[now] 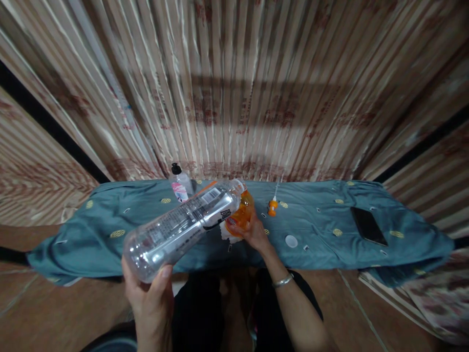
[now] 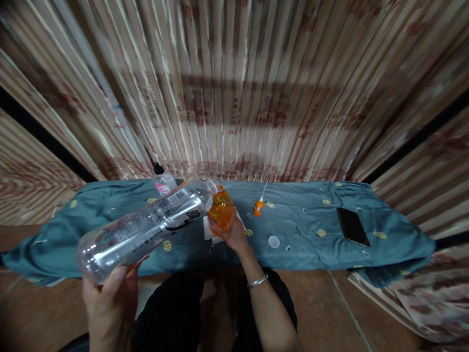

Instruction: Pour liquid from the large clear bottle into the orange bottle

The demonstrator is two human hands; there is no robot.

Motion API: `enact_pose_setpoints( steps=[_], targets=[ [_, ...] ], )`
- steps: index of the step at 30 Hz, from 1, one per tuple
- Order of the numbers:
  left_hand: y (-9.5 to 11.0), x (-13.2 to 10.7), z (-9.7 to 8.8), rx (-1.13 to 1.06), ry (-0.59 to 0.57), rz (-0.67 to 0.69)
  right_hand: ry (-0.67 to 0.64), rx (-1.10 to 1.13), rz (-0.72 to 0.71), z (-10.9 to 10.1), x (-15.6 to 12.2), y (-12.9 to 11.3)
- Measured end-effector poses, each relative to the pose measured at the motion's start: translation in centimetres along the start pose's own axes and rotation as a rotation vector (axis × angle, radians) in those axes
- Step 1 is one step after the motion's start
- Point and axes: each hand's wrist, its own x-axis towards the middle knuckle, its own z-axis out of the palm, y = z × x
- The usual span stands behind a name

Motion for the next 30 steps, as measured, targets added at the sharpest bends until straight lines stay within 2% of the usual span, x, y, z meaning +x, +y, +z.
enact_pose_setpoints(
  steps=[4,8,20,30],
  targets=[
    [0.5,-0.2,0.3,0.005,-0.044,0.026,0.010,-0.027,-0.010,0.2,0.1,0.2],
    [0.7,-0.1,0.5,0.010,-0.033,0.027,0.010,-0.038,-0.038,0.2,0.2,0.2],
    [-0.2,-0.1,-0.1,0.048,-0.026,0.041,-0.022,-0.050,0.001,0.1,0.2,-0.2],
    [0.9,-0.5,0.5,-0.026,-0.041,0.016,-0.004,-0.057,0.005,0.1,0.1,-0.2]
  ],
)
